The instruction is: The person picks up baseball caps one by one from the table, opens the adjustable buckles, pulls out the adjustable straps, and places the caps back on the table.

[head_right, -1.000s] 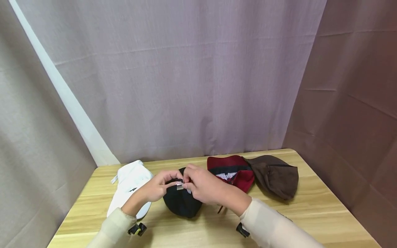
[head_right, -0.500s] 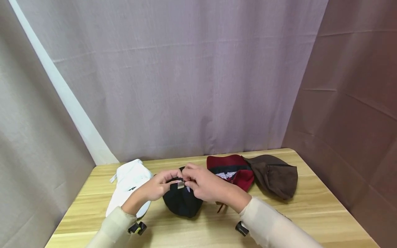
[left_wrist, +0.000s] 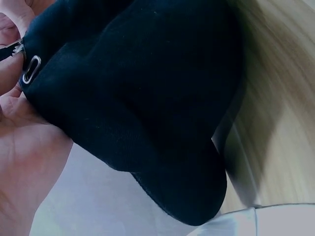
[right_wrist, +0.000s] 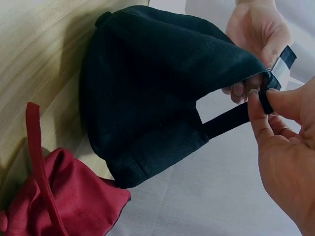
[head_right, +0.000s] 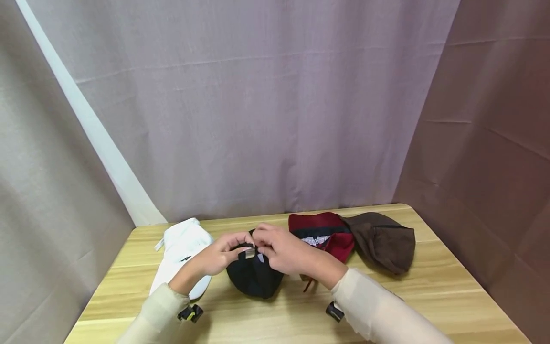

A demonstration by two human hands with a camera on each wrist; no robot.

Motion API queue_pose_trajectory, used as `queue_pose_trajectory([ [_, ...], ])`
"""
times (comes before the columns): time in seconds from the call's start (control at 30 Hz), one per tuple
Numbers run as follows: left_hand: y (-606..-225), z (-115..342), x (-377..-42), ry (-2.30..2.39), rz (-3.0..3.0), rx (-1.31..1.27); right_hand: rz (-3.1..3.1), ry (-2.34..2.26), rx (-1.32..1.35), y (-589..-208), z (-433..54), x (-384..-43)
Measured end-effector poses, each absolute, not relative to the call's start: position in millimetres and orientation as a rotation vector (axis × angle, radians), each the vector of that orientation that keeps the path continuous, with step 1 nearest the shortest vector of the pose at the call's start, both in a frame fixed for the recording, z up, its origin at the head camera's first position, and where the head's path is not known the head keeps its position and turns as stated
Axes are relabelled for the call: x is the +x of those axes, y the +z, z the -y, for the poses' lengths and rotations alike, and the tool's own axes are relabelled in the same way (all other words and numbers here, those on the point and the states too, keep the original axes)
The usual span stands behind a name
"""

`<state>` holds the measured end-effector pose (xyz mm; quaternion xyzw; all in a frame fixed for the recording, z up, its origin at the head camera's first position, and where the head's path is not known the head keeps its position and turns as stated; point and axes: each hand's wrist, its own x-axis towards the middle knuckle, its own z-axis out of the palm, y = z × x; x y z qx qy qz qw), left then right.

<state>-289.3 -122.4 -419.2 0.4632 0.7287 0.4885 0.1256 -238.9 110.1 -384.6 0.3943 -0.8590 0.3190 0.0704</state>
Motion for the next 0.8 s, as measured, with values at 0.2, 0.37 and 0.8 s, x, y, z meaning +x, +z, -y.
queue_pose_trajectory([
  [0.2, -419.5, 125.6, -287.5, 1.452, -2.105, 1.363, 2.555, 0.935, 1.236, -382.8, -107.3, -239.2],
  [0.37, -420.1, 125.9, -287.8, 1.453, -2.103, 1.371, 2.562, 0.91, 1.237, -384.1, -108.1, -239.6],
  [0.8, -418.7, 127.2, -286.8, 1.486, -2.135, 1.35, 2.586, 0.785, 1.081, -388.4, -104.0, -232.0],
])
